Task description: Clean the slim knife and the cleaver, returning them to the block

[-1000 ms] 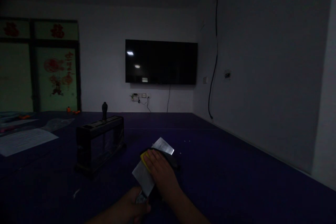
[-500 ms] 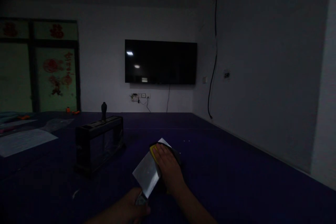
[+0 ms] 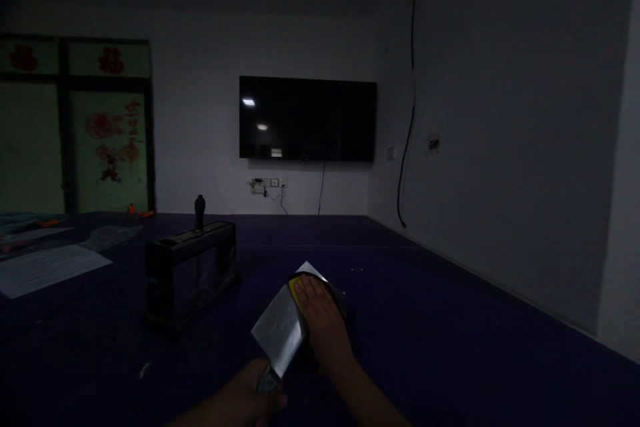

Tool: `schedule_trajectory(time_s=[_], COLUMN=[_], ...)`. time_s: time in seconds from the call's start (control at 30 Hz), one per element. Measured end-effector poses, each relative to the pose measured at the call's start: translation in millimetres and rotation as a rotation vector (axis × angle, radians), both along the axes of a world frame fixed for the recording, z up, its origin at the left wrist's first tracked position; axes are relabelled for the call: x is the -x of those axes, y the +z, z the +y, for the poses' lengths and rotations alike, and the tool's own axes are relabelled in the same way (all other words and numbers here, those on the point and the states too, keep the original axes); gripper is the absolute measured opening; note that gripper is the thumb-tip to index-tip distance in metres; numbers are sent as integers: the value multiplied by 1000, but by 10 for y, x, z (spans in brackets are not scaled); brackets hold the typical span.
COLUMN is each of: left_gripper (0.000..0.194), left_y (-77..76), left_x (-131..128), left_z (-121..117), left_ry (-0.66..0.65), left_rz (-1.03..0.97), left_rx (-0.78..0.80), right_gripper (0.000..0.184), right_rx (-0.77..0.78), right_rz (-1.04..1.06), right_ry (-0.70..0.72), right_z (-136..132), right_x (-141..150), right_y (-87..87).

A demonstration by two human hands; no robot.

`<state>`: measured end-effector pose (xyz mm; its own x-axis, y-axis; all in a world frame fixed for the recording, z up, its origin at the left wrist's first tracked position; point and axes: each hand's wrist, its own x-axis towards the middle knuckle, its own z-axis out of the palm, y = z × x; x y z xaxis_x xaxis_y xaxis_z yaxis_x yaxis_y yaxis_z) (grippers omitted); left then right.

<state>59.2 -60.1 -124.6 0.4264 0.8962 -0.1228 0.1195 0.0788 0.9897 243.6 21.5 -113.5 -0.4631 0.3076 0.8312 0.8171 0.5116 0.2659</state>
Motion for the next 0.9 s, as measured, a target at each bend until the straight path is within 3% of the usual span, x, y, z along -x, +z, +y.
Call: schedule_trajectory(time_s=[0.4,0.57,0.9], left_gripper=[36,34,30], left_y=[-60,-41,7], left_x=[-8,-21,-4], left_z=[48,68,33], left_ry=[19,-6,-34], left_rz=[-24,-15,50], left_rx=[32,11,-1], right_gripper=[57,55,61], right_rx=[-42,-48,-8], right_rz=[-14,-85,-109], right_ry=[-6,90,105], right_z=[-97,-135,-139], right_x=[93,133,112], right_y=[0,19,128])
